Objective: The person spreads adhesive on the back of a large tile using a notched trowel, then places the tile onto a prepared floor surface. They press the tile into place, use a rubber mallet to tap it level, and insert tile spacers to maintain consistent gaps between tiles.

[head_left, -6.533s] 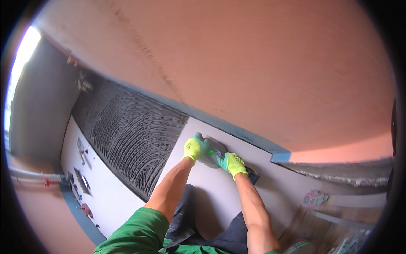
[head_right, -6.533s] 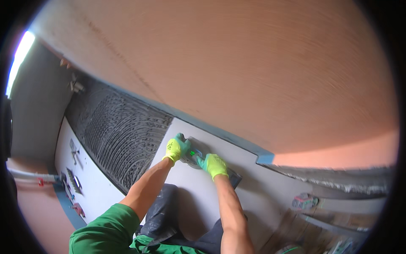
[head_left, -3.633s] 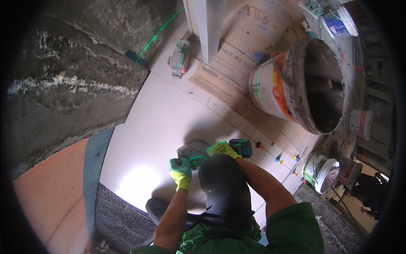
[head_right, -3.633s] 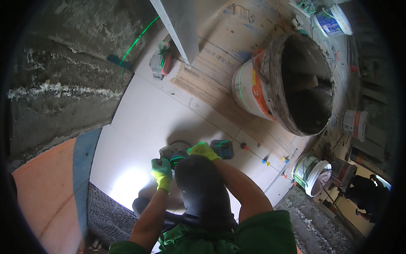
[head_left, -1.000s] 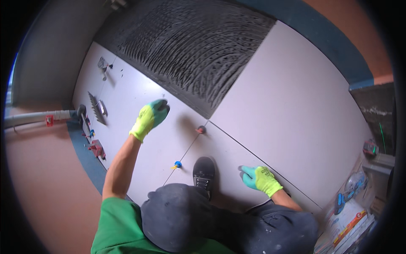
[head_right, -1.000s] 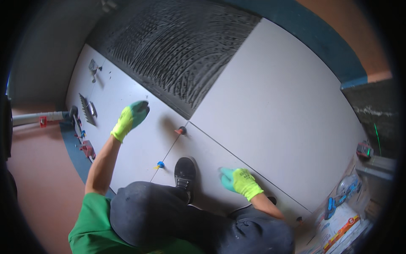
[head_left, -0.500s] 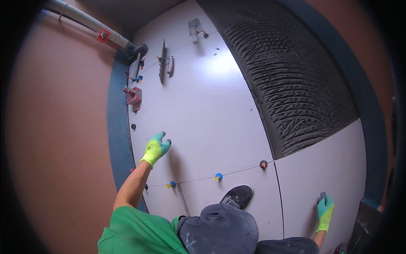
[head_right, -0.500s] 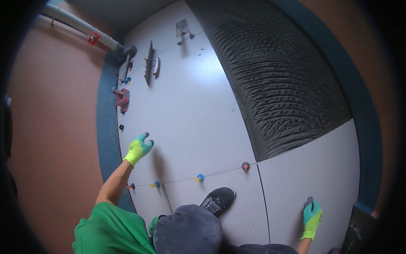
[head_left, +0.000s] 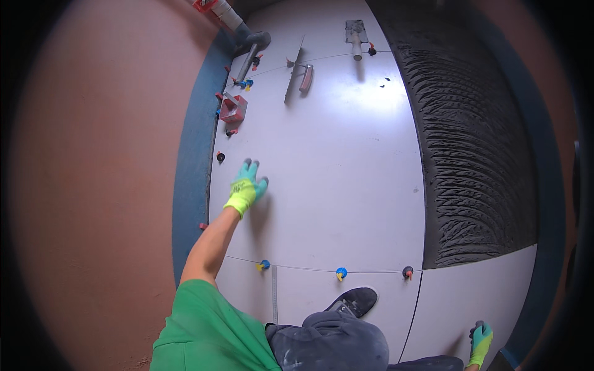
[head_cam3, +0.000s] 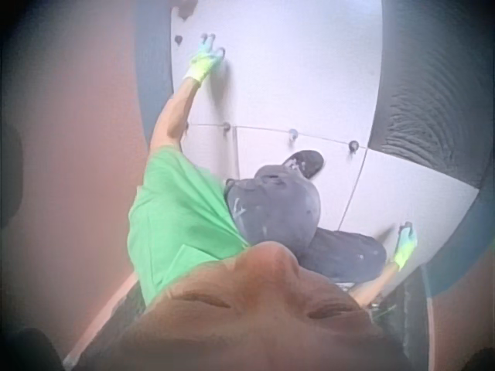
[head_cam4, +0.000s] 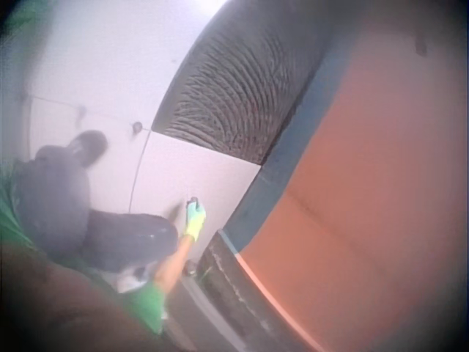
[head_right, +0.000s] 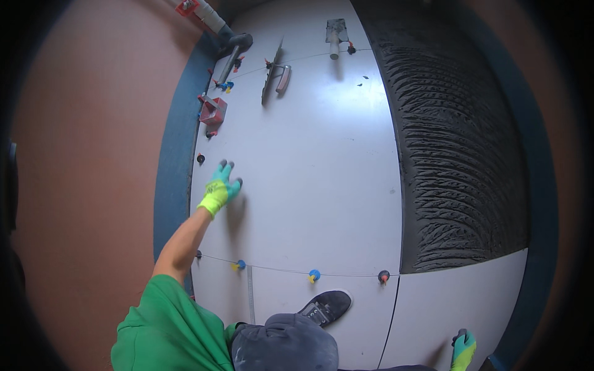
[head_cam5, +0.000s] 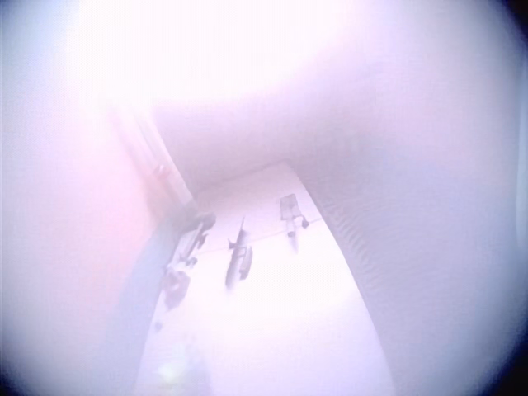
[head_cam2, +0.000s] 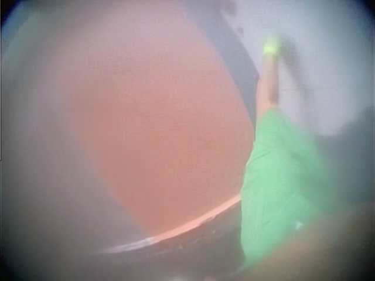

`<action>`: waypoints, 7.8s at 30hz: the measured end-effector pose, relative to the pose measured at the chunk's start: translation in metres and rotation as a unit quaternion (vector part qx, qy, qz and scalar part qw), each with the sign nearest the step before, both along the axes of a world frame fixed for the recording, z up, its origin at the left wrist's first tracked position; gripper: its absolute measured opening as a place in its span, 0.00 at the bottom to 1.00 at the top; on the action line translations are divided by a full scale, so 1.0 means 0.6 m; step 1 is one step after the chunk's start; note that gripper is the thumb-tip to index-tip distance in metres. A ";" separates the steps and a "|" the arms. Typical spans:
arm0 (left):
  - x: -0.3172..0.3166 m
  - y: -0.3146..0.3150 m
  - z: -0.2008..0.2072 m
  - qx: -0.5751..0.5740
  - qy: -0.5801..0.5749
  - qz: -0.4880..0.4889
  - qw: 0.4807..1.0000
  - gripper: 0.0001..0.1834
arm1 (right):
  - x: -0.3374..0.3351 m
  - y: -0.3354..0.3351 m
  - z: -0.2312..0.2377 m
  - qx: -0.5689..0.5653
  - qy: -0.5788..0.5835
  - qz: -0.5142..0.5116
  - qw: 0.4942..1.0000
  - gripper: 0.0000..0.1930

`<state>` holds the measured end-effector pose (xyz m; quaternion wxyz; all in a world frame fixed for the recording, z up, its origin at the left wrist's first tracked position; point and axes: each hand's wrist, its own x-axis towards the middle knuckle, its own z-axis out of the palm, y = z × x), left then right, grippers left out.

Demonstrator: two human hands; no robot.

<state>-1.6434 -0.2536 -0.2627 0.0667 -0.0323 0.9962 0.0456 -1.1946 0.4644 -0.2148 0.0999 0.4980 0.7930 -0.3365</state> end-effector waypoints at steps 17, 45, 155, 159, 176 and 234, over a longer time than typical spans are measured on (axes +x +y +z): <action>-0.392 -0.180 -0.098 0.020 0.036 0.133 0.990 0.35 | 0.239 -0.032 0.172 -0.090 -0.247 -0.214 0.941 0.12; 0.117 0.363 0.066 0.200 0.012 -0.400 0.894 0.10 | 0.317 -0.121 0.105 0.065 -0.103 -0.177 0.977 0.17; 0.300 1.538 -0.023 0.082 -0.001 -0.781 0.619 0.28 | 0.347 -0.878 -0.200 -0.337 0.080 -0.677 0.649 0.15; 0.269 1.565 -0.031 0.028 0.031 -0.768 0.639 0.27 | 0.347 -0.877 -0.202 -0.334 0.082 -0.675 0.652 0.15; 0.303 1.253 0.004 0.229 -0.170 -0.663 0.692 0.57 | 0.606 -0.830 -0.091 -0.235 0.000 -0.537 0.810 0.14; 0.447 0.709 -0.004 -0.062 -0.095 -0.942 0.317 0.42 | 0.586 -0.455 -0.032 -0.060 -0.033 -0.566 0.822 0.32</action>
